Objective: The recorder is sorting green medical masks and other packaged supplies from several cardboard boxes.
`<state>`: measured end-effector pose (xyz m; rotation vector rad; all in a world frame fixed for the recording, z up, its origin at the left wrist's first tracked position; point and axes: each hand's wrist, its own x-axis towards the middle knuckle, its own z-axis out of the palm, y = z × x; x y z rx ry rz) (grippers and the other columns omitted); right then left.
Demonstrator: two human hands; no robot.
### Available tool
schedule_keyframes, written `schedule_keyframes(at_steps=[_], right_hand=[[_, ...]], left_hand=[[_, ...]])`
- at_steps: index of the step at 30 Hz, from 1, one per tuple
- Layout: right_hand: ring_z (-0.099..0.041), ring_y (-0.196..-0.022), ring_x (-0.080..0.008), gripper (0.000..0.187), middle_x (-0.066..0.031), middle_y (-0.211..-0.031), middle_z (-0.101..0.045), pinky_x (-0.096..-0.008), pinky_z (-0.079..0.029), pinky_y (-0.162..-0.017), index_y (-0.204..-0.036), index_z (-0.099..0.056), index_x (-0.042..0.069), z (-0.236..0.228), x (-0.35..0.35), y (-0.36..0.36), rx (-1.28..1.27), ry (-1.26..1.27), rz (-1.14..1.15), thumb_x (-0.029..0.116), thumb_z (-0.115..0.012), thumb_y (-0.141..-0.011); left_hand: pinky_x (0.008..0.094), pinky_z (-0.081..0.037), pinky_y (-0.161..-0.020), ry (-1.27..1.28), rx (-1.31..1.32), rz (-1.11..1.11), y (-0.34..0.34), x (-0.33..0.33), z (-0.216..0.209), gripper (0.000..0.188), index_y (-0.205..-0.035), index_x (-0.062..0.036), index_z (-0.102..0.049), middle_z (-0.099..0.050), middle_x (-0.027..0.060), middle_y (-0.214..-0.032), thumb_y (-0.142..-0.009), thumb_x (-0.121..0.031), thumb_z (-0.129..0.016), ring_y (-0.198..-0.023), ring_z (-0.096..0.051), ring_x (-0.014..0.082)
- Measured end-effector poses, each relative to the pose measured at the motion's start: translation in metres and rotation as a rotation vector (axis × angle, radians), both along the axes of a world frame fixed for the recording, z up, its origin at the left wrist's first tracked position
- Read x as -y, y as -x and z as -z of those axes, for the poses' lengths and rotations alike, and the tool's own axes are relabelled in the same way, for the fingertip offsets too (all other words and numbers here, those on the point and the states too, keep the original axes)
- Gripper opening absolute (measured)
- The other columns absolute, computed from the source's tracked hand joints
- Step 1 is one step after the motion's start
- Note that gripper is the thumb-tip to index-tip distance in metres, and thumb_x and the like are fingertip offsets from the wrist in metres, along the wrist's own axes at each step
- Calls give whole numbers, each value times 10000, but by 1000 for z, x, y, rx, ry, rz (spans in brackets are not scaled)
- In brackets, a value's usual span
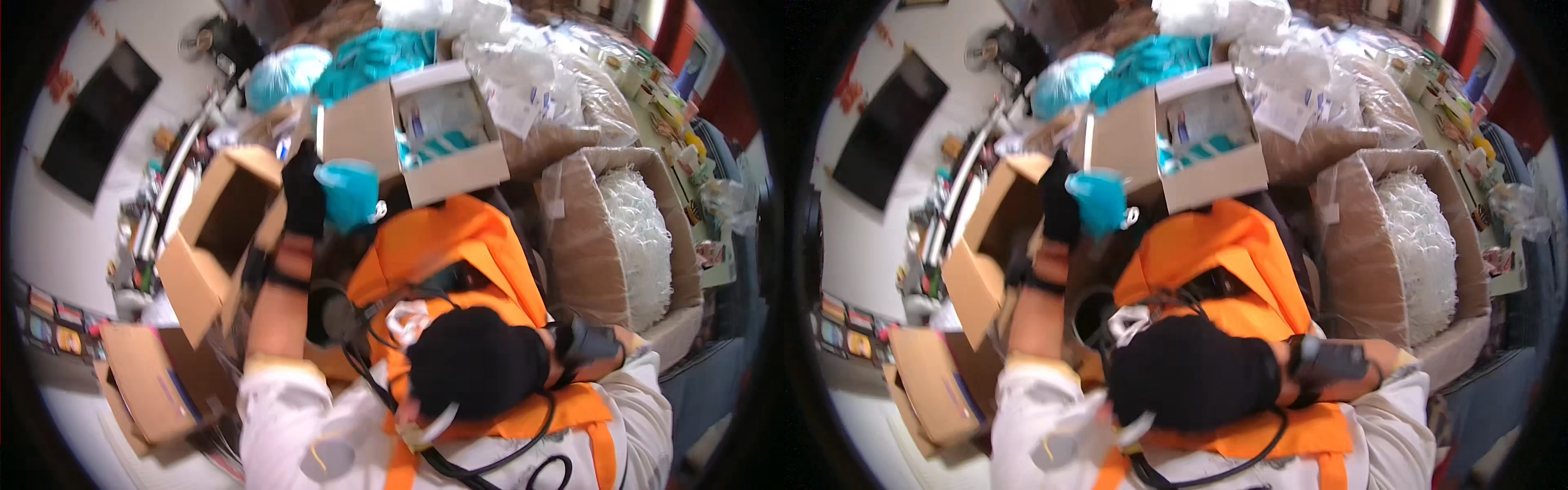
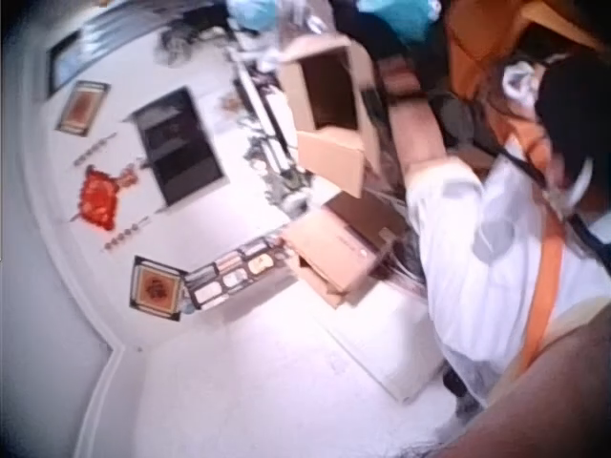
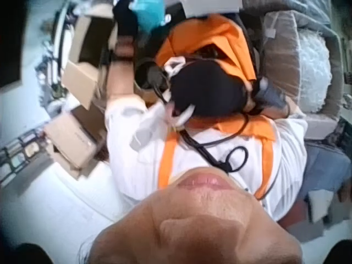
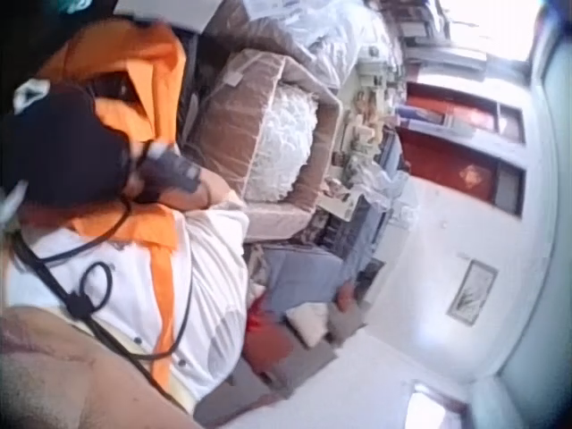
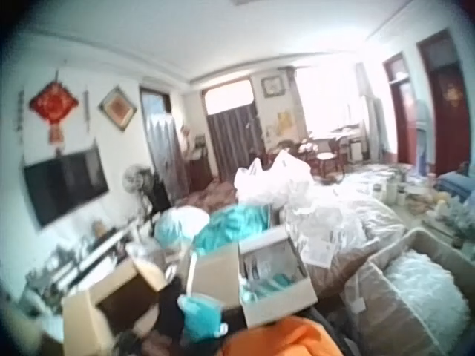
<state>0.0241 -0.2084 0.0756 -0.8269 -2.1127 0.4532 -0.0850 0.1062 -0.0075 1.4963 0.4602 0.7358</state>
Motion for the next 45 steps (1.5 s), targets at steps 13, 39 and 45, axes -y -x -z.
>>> schedule_keyframes(at_steps=[13, 39, 45], right_hand=[[-544, -919, -100, 500, -26, -1081, -611, -265, -472, -798, -1181, -564, 21, 34, -75, -52, -661, 514, 366, 121, -781, -742], [-589, -821, -86, 332, -66, -956, -664, -247, -494, -722, -1210, -565, -13, 110, -68, -101, -710, 273, 686, 96, -563, -896], [-605, -989, -141, 749, -84, -1213, -591, -276, -498, -821, -1436, -346, 34, 79, -54, -84, -830, 439, 497, 158, -735, -809]], left_hand=[[317, -364, -645, 291, 527, 651, -46, 87, -41, 336, -777, -108, -428, -380, 12, -708, -1006, -350, -471, -668, -403, 166], [410, -470, -524, -1274, -428, -329, -46, 119, -44, 217, -765, -93, -603, -599, 140, -676, -922, -242, -607, -617, -603, 345], [400, -471, -532, -1446, -482, -176, -41, 111, -42, 155, -830, -100, -614, -619, 126, -713, -924, -221, -592, -648, -618, 325]])
